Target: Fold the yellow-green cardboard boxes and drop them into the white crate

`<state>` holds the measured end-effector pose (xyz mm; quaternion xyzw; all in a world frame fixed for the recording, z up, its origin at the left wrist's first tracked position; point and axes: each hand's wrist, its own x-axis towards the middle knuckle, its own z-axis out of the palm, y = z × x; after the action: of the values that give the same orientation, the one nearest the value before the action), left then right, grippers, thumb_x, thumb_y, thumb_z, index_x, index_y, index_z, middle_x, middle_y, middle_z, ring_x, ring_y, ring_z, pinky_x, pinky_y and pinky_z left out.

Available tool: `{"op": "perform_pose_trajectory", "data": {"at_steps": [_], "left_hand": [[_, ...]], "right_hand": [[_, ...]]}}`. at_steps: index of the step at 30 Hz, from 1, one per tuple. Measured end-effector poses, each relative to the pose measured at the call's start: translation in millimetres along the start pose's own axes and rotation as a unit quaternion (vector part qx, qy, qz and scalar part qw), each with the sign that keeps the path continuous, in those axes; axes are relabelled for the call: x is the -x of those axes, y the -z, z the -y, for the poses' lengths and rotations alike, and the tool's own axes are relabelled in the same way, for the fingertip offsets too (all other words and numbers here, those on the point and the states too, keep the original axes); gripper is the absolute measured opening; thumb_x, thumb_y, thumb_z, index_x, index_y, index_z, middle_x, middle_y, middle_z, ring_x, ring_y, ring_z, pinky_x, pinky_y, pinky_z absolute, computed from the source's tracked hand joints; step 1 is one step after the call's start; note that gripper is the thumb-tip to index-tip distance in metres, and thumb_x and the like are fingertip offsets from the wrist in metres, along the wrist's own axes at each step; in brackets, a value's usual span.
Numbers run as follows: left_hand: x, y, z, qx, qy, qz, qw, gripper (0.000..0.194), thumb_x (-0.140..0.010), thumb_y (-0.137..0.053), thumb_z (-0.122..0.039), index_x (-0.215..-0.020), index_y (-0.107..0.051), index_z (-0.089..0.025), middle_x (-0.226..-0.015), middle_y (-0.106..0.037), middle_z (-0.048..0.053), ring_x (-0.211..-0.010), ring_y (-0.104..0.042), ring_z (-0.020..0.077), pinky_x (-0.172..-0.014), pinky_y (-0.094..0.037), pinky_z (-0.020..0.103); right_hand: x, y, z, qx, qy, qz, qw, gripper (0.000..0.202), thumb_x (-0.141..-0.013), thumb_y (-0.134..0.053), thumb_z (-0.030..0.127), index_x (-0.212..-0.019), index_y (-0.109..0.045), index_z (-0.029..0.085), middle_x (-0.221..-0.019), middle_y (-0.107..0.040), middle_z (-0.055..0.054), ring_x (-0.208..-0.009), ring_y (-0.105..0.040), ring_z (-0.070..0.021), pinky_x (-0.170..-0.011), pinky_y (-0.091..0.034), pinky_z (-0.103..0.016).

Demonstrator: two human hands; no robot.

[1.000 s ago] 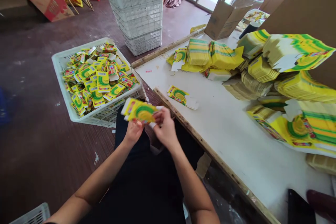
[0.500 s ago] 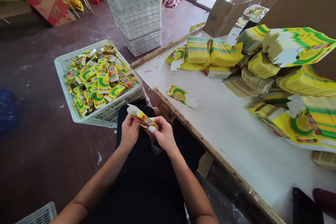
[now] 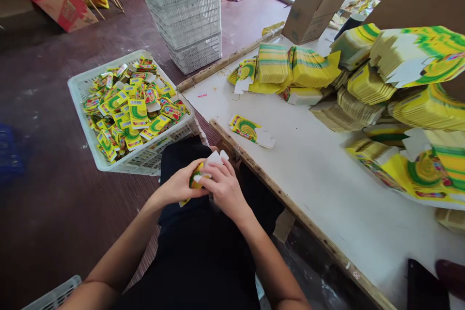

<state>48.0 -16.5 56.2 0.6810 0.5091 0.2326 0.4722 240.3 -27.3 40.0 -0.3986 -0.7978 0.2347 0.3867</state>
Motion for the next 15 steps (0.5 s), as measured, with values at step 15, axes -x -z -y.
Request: {"op": "perform_pose_trajectory", "data": {"at_steps": [15], "left_hand": [[15, -39.6, 2, -0.069, -0.081, -0.048, 0.993, 0.051, -0.062, -0.063, -0.015, -0.107, -0.041, -0.025, -0.098, -0.060, 0.002, -0.083, -0.065, 0.0198, -0.074, -0.052, 0.033]], "right_hand": [[13, -28, 5, -0.467, -0.311, 0.032, 0.827, 0.064, -0.084, -0.055, 0.059, -0.137, -0.049, 0.025, -0.130, -0.062, -0.011, -0.119, -0.059, -0.0292, -0.101, -0.046, -0.050]]}}
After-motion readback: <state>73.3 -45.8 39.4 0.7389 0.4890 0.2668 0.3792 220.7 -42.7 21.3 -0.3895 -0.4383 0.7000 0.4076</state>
